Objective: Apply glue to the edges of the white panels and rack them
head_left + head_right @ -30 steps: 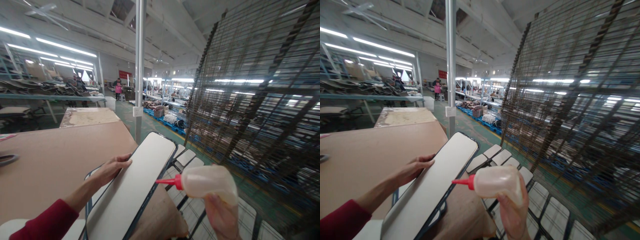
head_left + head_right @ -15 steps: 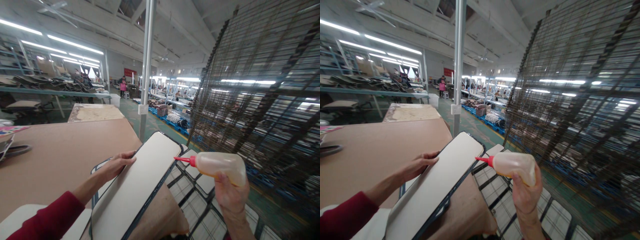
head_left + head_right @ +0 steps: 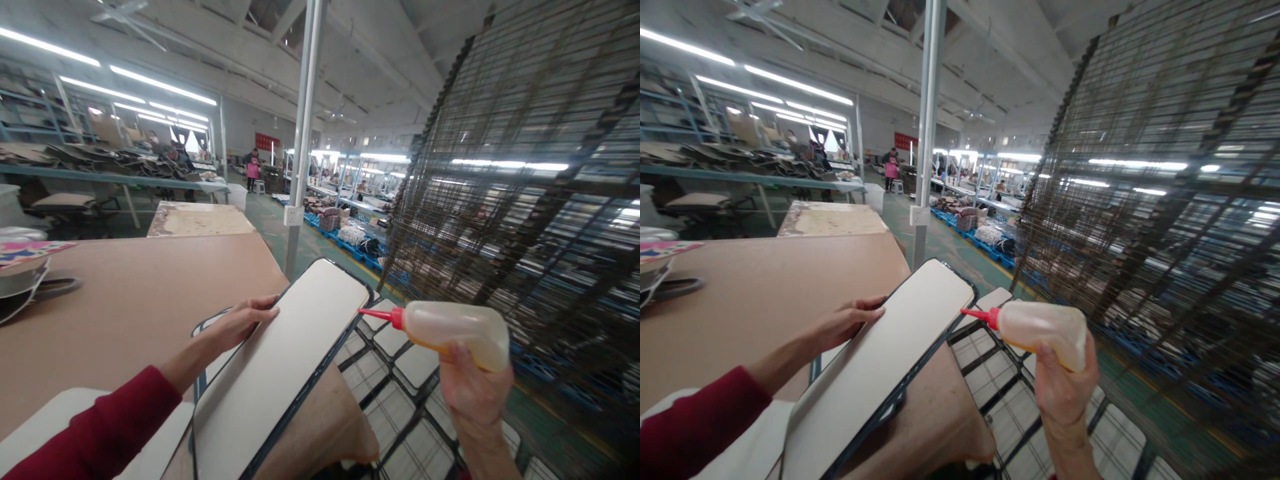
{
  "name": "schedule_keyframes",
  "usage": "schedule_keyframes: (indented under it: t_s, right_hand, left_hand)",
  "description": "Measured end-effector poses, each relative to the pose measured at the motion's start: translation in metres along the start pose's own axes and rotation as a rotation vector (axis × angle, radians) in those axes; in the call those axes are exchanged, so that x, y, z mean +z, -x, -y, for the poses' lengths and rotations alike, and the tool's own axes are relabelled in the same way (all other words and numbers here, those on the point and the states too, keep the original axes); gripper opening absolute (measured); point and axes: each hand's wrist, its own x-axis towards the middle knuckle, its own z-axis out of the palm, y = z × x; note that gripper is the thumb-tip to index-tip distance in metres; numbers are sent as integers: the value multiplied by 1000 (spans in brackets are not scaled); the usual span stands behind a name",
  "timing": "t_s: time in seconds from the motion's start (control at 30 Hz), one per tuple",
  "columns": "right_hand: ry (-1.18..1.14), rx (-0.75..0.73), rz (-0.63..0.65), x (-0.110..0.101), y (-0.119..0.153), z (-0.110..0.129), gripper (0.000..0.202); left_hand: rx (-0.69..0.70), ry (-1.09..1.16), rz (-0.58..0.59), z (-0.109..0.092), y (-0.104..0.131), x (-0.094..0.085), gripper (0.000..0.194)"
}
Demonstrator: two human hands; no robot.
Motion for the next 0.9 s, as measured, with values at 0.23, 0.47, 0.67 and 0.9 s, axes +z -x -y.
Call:
schedule_keyframes:
  t_s: [0.23,0.47,0.67,0.9]
  right_hand:
    - [24,63,114,-5,20,-5,52]
    - [117,124,129,-3,37,-6,58]
    - [121,216,123,-2,50,-6,57]
    - [107,277,141,-2,57,-5,59]
  left_hand:
    - [-22,26,-17,-1,-2,0,47]
    - [-42,69,-78,-3,-5,2,47]
    - [-66,96,-108,-1,-9,-1,44]
    - [-78,105,-131,0,-11,-5,45]
